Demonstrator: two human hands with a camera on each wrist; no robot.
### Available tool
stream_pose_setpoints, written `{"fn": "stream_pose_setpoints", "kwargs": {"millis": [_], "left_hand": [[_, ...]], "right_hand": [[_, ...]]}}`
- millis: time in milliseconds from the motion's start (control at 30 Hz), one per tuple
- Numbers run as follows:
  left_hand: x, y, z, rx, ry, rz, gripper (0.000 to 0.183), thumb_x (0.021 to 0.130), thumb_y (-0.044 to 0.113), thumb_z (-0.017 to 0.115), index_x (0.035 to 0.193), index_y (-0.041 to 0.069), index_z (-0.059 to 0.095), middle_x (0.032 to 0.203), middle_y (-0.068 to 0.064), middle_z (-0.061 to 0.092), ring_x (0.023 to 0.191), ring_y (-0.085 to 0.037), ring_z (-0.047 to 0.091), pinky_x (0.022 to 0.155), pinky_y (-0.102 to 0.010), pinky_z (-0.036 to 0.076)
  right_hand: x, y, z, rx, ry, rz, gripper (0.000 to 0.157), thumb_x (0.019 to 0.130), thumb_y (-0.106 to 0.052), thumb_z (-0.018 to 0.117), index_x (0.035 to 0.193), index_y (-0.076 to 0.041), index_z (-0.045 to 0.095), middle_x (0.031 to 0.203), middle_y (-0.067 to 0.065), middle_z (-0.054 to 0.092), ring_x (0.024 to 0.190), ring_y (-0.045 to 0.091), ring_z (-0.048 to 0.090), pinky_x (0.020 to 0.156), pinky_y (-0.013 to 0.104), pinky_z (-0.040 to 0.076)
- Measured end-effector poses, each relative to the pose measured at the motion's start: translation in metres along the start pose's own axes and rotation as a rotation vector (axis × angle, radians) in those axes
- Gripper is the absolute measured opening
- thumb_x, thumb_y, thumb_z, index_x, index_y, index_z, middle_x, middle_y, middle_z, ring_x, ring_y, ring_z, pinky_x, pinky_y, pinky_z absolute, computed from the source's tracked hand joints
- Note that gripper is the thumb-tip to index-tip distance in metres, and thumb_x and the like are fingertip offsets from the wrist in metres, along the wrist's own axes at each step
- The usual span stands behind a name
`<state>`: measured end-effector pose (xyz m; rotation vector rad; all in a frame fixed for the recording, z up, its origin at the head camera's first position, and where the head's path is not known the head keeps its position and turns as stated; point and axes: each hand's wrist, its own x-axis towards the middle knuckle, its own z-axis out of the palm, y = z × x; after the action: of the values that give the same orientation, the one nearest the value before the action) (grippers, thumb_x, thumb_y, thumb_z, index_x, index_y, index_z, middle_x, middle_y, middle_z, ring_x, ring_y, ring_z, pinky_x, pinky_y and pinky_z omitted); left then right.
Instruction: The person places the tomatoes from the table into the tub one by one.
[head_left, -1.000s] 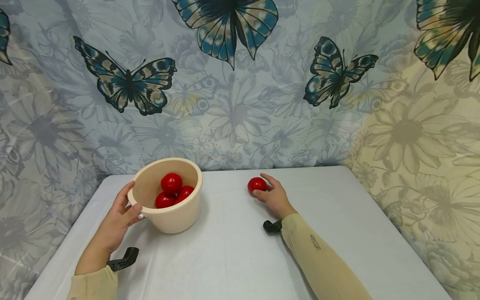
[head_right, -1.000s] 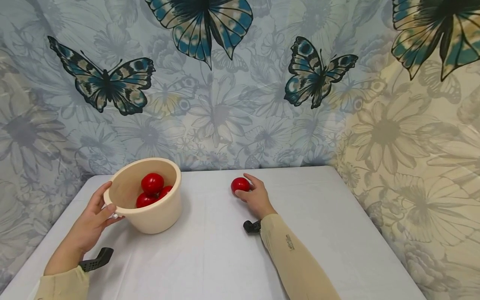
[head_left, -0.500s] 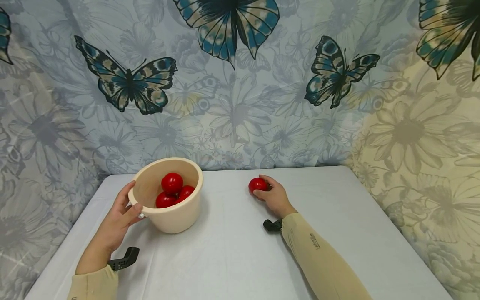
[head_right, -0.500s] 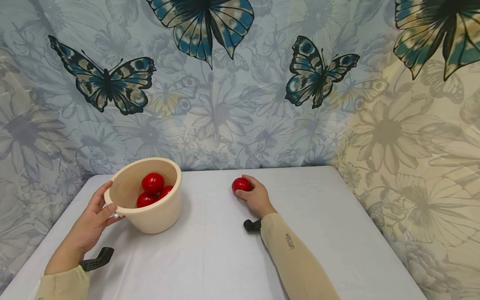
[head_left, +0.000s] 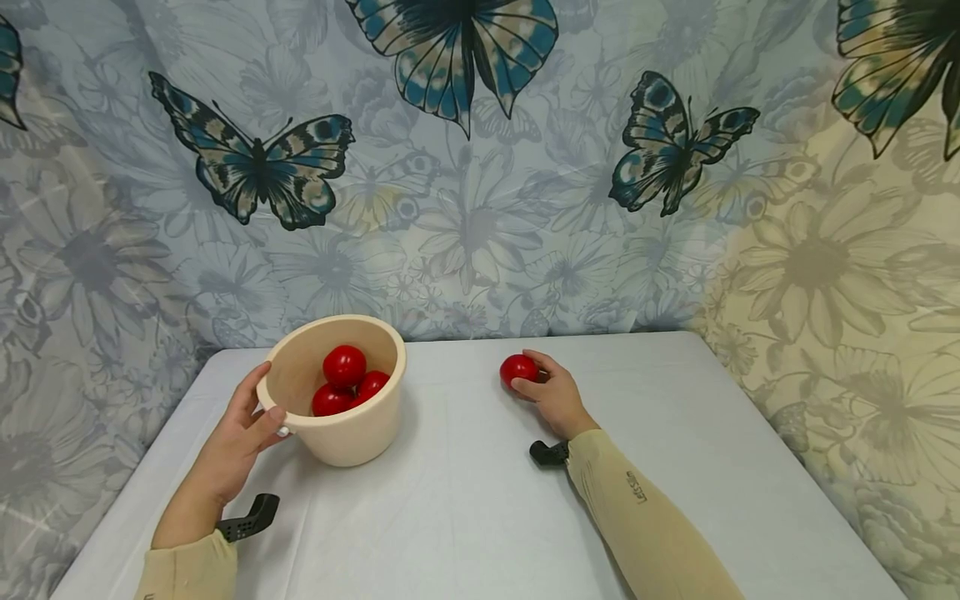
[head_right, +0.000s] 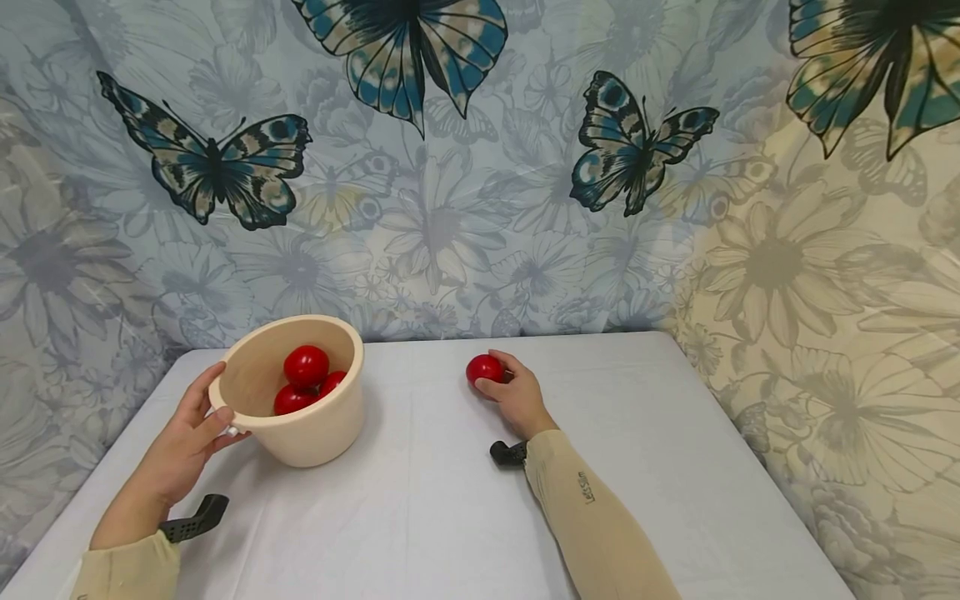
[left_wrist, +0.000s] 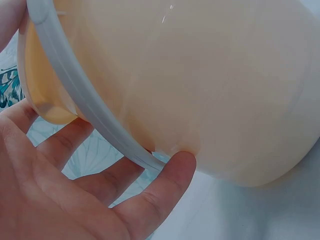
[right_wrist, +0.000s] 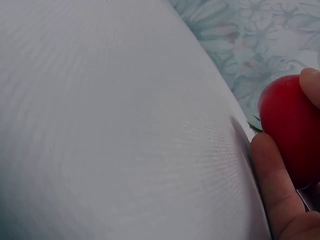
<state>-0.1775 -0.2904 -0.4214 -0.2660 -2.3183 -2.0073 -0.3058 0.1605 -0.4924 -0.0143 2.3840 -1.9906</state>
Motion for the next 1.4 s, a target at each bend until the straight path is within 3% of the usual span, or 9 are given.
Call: {"fn": "stream_pose_setpoints", "kwargs": {"millis": [300,533,733,933,1200,1400], "left_hand": [[0.003,0.000,0.000,0.005,0.008,-0.018,0.074,0.105,0.012,0.051,0.161,0.023,0.004,0.165,-0.015,-0.001,0.137,-0.051,0.019,0.081,-0.019,0.050],[0.002,0.001,0.000,-0.007,0.008,-0.018,0.074,0.105,0.011,0.051,0.161,0.022,0.004,0.165,-0.015,-0.002,0.137,-0.052,0.019,0.081,-0.018,0.050],[0.002,-0.001,0.001,-0.011,0.001,-0.020,0.074,0.105,0.011,0.051,0.161,0.023,0.004,0.165,-0.015,-0.003,0.136,-0.051,0.019,0.082,-0.019,0.050],[0.001,-0.002,0.002,-0.010,0.001,-0.022,0.074,0.105,0.012,0.051,0.161,0.023,0.004,0.165,-0.016,-0.002,0.137,-0.050,0.019,0.081,-0.018,0.050],[0.000,-0.003,0.000,-0.028,0.000,0.001,0.072,0.105,0.010,0.050,0.161,0.021,0.006,0.164,-0.018,0.000,0.129,-0.022,0.036,0.082,-0.020,0.050],[0.001,-0.003,0.000,-0.028,0.003,0.005,0.072,0.105,0.011,0.050,0.161,0.022,0.006,0.164,-0.017,0.000,0.128,-0.020,0.036,0.082,-0.019,0.051]], "right_hand": [[-0.002,-0.013,-0.004,0.027,-0.001,-0.030,0.062,0.088,-0.013,0.079,0.144,-0.022,0.053,0.138,0.007,0.049,0.123,0.031,0.047,0.087,0.037,0.054],[-0.014,-0.056,0.006,0.050,-0.075,-0.182,0.065,0.086,-0.021,0.081,0.144,-0.020,0.053,0.134,0.006,0.054,0.120,0.029,0.051,0.085,0.037,0.055],[-0.025,-0.090,0.017,0.039,-0.096,-0.204,0.067,0.084,-0.024,0.084,0.144,-0.020,0.054,0.134,0.002,0.055,0.120,0.028,0.051,0.085,0.038,0.055],[-0.036,-0.117,0.028,0.008,-0.120,-0.220,0.062,0.083,-0.027,0.084,0.140,-0.029,0.057,0.133,-0.001,0.055,0.119,0.025,0.053,0.086,0.040,0.055],[-0.052,-0.164,0.052,0.001,-0.204,-0.341,0.062,0.084,-0.030,0.083,0.140,-0.028,0.057,0.130,-0.004,0.059,0.119,0.019,0.054,0.086,0.038,0.054],[-0.057,-0.191,0.075,-0.047,-0.248,-0.459,0.063,0.086,-0.029,0.081,0.143,-0.021,0.055,0.132,-0.008,0.058,0.118,0.016,0.054,0.086,0.036,0.054]]}}
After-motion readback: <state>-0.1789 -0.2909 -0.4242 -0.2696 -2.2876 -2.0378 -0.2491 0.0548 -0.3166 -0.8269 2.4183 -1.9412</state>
